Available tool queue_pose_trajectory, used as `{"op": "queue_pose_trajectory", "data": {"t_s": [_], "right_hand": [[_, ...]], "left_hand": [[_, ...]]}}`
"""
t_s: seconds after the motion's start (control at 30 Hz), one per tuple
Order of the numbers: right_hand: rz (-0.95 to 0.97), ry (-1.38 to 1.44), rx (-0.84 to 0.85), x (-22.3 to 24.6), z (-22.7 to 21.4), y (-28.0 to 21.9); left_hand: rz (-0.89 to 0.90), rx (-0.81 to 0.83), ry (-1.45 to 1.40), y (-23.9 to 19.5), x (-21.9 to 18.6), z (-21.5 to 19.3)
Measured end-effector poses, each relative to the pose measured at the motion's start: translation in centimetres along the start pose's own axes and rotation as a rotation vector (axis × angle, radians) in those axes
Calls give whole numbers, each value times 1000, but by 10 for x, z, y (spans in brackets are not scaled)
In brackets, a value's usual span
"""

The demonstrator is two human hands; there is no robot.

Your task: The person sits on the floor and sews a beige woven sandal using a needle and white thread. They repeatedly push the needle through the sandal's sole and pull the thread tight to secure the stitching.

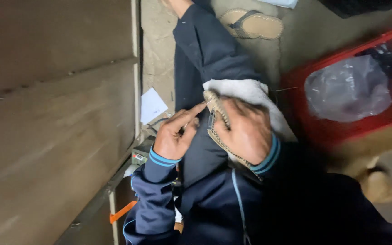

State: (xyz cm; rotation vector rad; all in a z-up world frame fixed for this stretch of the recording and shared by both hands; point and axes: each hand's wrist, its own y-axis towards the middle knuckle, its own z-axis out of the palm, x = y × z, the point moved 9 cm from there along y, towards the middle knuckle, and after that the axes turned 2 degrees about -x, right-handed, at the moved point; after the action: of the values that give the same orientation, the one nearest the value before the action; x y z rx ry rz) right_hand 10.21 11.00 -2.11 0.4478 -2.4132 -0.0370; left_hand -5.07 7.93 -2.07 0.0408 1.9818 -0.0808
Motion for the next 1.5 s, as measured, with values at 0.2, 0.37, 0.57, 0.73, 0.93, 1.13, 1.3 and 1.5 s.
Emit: {"op": "queue_pose_trajectory", "data": {"t_s": [0.2, 0.37, 0.57, 0.73, 0.93, 1.13, 1.3, 1.5], "right_hand": [[-24, -27, 132, 16, 27, -9], [-81, -98, 148, 19, 22, -5], [-119, -169, 168, 13, 25, -5], [-124, -215, 217, 10, 34, -7], [-145, -234, 232, 19, 27, 2], [-194, -236, 62, 15, 30, -10], [-205, -40, 14, 28, -11, 4], [-285, -273, -124, -59, -56, 21]], "left_hand": [[-11, -7, 15, -7, 15, -12], [66, 43, 164, -5, 28, -10], [156, 121, 331, 12, 11, -6], [98, 192, 347, 23, 15, -1], [77, 217, 352, 28, 16, 3], [101, 139, 207, 20, 29, 5], [76, 44, 83, 12, 14, -10], [57, -4, 193, -10, 31, -24]]}}
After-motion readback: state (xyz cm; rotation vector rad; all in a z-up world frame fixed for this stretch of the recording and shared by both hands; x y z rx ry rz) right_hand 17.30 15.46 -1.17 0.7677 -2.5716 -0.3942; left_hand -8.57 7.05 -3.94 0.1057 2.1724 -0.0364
